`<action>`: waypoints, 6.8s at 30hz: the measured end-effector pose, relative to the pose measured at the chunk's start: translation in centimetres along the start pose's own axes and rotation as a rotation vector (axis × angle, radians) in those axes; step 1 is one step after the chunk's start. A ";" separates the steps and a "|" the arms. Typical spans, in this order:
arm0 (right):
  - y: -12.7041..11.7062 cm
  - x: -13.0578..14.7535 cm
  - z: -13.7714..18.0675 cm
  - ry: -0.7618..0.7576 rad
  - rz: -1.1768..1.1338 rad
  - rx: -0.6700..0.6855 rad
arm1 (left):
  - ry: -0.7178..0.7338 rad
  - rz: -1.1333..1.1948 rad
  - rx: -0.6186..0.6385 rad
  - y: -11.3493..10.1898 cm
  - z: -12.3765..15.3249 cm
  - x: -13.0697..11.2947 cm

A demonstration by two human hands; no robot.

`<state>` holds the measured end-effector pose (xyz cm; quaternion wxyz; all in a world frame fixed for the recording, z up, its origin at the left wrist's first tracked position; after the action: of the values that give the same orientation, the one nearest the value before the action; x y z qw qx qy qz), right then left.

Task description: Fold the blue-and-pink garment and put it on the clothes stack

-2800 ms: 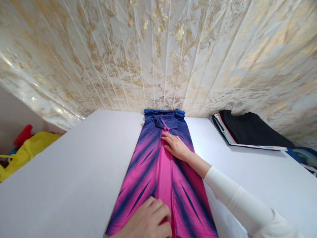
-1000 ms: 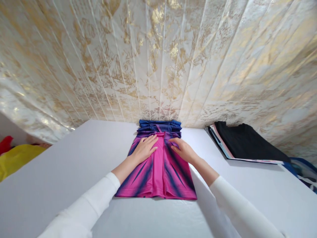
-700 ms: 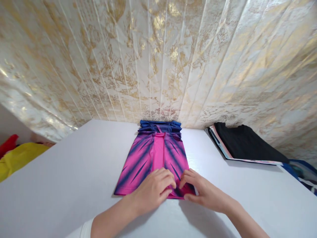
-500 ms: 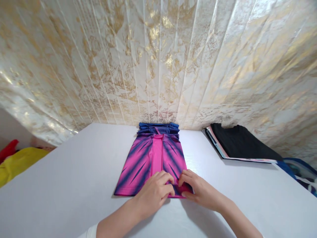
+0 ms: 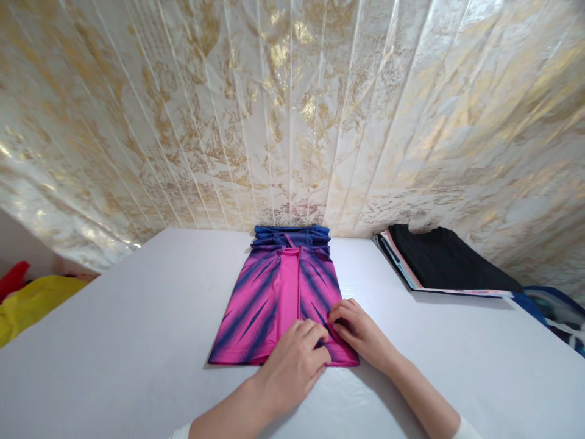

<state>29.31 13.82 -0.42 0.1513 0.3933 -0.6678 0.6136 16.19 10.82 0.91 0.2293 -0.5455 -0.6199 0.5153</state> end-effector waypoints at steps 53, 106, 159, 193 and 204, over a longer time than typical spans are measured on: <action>0.9 -0.9 0.1 -0.064 0.090 -0.065 | 0.010 -0.232 0.136 2.8 -1.6 -1.7; 2.0 -0.7 0.2 -0.070 0.291 0.037 | -0.209 0.044 0.207 0.2 2.5 0.5; 10.4 10.0 -1.8 -0.337 0.178 0.187 | -0.212 -0.137 0.009 -7.7 16.0 6.0; 10.6 10.3 -1.6 -0.329 0.102 0.078 | -0.118 -0.364 -0.048 -8.0 15.4 4.7; 10.6 10.6 -1.6 -0.346 0.094 0.183 | -0.121 -0.347 -0.062 -7.8 15.9 4.6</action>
<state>14.46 11.10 -0.23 -0.0312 0.4733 -0.6429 0.6014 -2.13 9.82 0.77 0.2599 -0.4053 -0.7330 0.4806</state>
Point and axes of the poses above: each hand's wrist, its own z-axis away from the middle knuckle, its own y-axis out of the palm, x = y × z, the point moved 7 cm from there along -z, towards the middle knuckle, and after that the axes turned 7 degrees about y, right-handed, at the moved point
